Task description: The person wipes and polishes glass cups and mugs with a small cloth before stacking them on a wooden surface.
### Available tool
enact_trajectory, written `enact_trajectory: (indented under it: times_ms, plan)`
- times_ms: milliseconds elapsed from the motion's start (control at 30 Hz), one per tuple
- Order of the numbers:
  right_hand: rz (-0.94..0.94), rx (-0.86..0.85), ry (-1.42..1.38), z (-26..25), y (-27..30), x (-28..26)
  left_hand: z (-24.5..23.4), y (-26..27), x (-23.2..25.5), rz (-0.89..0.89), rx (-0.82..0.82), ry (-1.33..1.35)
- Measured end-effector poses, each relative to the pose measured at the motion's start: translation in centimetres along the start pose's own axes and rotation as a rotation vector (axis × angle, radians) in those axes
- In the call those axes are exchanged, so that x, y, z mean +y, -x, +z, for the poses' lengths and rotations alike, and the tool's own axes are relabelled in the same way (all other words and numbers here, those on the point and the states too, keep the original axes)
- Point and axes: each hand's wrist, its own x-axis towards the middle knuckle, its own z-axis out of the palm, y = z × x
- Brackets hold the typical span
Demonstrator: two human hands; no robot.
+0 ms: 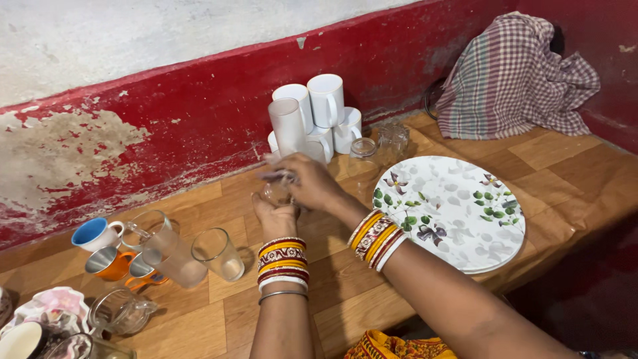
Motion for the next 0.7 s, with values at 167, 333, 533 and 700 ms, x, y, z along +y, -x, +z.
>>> enact_trajectory:
  times_ms: [167,333,533,700]
  plan:
    - [-0.108,-0.074,0.090,-0.3,0.0,1.4,1.2,-0.3,0.0,-0.005,0.005,-0.070]
    - [0.204,0.032,0.098,-1.6,-0.4,3.1,6.2,4.6,0.1,-0.095,0.287,-0.249]
    - [0.015,0.051,-0.021,-2.7,-0.8,3.1,7.6,5.2,0.9,0.586,0.021,-1.462]
    - [0.274,0.127,-0.187,-4.3,-0.9,2.2,10.2,10.1,1.7,0.771,-0.155,-1.772]
